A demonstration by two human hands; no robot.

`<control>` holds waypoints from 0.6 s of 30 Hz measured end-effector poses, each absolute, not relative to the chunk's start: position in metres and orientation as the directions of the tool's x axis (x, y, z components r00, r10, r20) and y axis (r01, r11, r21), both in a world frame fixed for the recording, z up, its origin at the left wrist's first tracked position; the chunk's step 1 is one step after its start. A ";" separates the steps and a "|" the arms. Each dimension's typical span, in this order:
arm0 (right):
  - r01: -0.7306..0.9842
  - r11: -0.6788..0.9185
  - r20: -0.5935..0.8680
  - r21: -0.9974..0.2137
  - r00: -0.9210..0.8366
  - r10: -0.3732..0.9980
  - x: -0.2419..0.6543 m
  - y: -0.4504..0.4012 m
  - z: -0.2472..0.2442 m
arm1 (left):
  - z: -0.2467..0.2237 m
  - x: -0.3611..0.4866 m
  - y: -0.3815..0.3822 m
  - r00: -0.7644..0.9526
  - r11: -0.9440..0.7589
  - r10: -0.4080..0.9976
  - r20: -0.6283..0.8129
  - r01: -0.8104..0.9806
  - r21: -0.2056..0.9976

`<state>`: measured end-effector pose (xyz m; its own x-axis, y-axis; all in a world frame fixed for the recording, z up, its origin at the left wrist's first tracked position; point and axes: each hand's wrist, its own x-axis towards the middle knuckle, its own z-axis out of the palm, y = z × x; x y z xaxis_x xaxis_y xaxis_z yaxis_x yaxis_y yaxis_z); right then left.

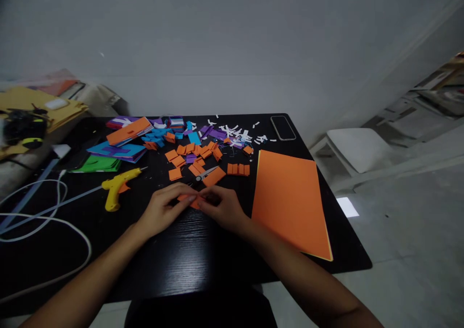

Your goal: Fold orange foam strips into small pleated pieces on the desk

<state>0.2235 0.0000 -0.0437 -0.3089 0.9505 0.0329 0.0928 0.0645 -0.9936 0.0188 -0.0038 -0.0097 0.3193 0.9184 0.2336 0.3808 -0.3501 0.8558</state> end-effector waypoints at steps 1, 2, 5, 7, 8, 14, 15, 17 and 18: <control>0.070 0.047 0.024 -0.996 -0.297 0.955 0.224 0.000 -0.043 | -0.010 0.019 -0.003 0.304 -0.337 0.925 0.226 0.389 0.858; 0.049 0.033 0.018 -0.998 -0.285 0.958 0.224 0.000 -0.042 | -0.011 0.018 -0.003 0.282 -0.318 0.935 0.215 0.401 0.859; 0.019 0.013 0.007 -1.000 -0.263 0.965 0.224 0.001 -0.040 | -0.014 0.016 0.000 0.225 -0.263 0.958 0.178 0.443 0.857; 0.014 0.007 0.003 -1.000 -0.272 0.962 0.225 0.002 -0.039 | -0.015 0.015 0.001 0.227 -0.237 0.963 0.149 0.437 0.868; 0.012 0.009 0.005 -1.000 -0.277 0.961 0.226 0.003 -0.038 | -0.015 0.015 0.001 0.238 -0.227 0.962 0.134 0.423 0.877; 0.013 0.020 0.016 -1.000 -0.286 0.958 0.228 0.006 -0.034 | -0.013 0.013 0.002 0.288 -0.208 0.953 0.097 0.388 0.898; 0.013 0.017 0.013 -1.000 -0.284 0.959 0.228 0.006 -0.034 | -0.013 0.013 0.002 0.283 -0.212 0.954 0.102 0.390 0.896; 0.011 0.012 0.008 -1.000 -0.278 0.960 0.228 0.006 -0.033 | -0.013 0.013 0.002 0.274 -0.222 0.955 0.118 0.392 0.893; 0.008 0.008 0.006 -1.000 -0.275 0.962 0.228 0.007 -0.033 | -0.012 0.013 0.002 0.266 -0.228 0.956 0.127 0.391 0.892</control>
